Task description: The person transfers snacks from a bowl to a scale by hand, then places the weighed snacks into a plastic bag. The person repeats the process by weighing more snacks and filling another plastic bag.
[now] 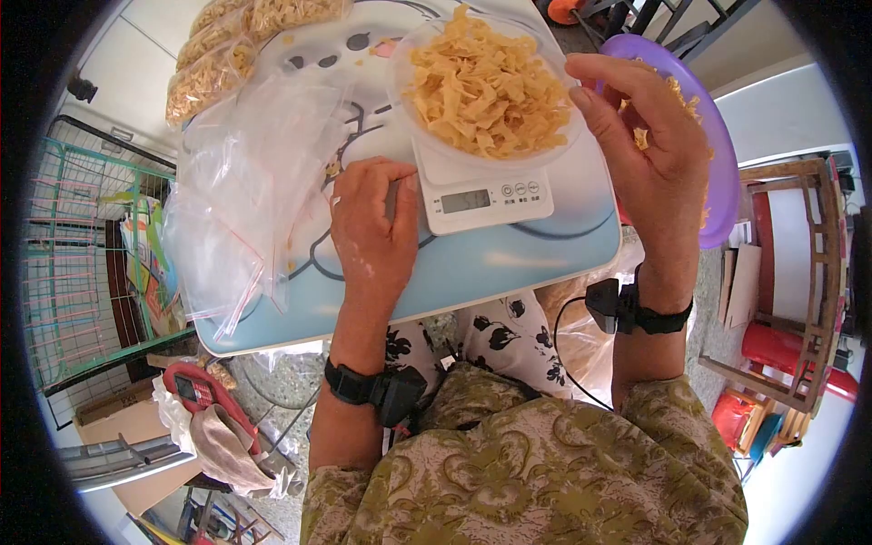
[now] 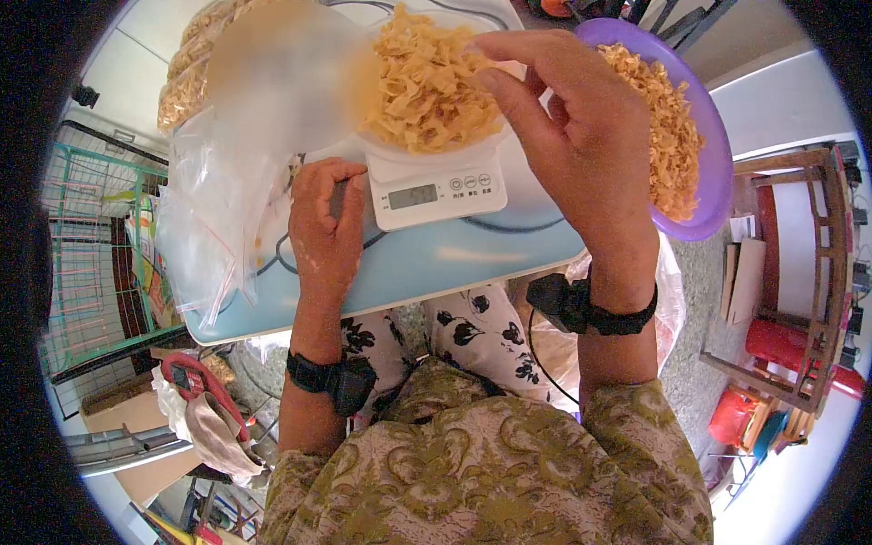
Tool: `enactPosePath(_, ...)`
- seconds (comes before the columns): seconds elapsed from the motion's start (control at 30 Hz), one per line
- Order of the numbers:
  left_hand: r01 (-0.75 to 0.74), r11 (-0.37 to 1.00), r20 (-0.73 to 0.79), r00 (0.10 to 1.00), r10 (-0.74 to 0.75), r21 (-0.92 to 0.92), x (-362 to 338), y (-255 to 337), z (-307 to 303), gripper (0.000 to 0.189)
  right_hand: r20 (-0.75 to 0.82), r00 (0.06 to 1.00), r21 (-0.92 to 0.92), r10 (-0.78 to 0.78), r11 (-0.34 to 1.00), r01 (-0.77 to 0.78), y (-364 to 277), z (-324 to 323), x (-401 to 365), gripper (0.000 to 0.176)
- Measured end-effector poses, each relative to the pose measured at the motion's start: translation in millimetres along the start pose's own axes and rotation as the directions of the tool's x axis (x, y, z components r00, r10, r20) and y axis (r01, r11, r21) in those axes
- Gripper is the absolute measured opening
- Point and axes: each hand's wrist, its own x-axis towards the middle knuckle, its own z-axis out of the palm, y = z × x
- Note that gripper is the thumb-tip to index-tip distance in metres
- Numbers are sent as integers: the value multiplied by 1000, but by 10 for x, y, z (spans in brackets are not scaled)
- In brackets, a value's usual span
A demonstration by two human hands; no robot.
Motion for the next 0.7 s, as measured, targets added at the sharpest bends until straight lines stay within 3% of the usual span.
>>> enactPosePath(0.47,1,1000,-8,1000,-1,-16,7,10,2,9,-37,996,26,87,996,-86,29,27,-43,15)
enactPosePath(0.7,5,1000,4,1000,-5,6,10,15,2,9,63,997,-28,52,998,-50,-15,2,-16,20)
